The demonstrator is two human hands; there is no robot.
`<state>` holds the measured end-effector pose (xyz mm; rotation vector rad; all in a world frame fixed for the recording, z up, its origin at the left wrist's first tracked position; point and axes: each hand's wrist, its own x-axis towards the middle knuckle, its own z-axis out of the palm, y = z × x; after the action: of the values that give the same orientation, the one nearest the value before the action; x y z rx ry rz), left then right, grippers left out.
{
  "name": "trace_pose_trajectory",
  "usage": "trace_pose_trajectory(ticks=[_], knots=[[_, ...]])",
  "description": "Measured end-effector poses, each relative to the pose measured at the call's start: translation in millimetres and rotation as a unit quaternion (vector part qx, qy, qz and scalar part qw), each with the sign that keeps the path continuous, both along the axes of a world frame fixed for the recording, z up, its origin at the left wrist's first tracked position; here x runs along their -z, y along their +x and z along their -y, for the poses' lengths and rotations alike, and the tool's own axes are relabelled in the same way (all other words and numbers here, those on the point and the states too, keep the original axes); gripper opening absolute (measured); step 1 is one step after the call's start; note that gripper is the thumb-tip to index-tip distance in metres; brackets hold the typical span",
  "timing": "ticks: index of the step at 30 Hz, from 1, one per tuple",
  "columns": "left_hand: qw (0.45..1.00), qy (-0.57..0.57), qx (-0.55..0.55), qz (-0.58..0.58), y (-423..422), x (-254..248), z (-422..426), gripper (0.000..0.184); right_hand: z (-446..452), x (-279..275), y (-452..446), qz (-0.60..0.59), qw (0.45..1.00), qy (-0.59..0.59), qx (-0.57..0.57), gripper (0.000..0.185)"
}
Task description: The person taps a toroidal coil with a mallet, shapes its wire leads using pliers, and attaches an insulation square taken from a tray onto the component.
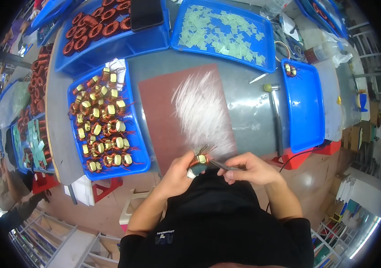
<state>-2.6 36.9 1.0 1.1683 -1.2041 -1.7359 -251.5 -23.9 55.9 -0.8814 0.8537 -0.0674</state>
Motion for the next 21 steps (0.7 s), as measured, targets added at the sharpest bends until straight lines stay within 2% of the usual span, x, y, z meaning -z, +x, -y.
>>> trace_pose_trajectory(ticks=[5,10,12,15,17,21], knots=[[0.999,-0.041,0.003,0.03,-1.5,-0.5,-1.8,0.029,4.8,-1.1,-2.2,-0.003,1.0,0.003,-0.017,0.026],[0.999,-0.034,0.004,0.014,-2.5,-5.7,-0.8,0.028,2.1,1.7,-1.6,-0.004,1.0,0.005,-0.014,0.025],[1.0,-0.027,0.005,0.013,-3.4,-6.6,0.3,0.028,2.7,4.8,-2.1,0.008,0.999,-0.031,-0.043,0.022],[0.998,0.01,-0.001,-0.055,-4.7,-2.9,-3.1,0.028,1.5,7.1,-2.9,0.018,0.999,-0.02,-0.021,0.02],[0.992,0.027,-0.058,-0.104,-6.6,1.3,-7.6,0.022,-0.7,5.8,-4.5,0.002,1.0,-0.028,-0.01,0.02],[0.994,0.037,-0.046,-0.091,-4.2,1.1,-8.3,0.021,-9.2,12.9,-2.8,-0.002,0.999,-0.031,0.016,0.02]])
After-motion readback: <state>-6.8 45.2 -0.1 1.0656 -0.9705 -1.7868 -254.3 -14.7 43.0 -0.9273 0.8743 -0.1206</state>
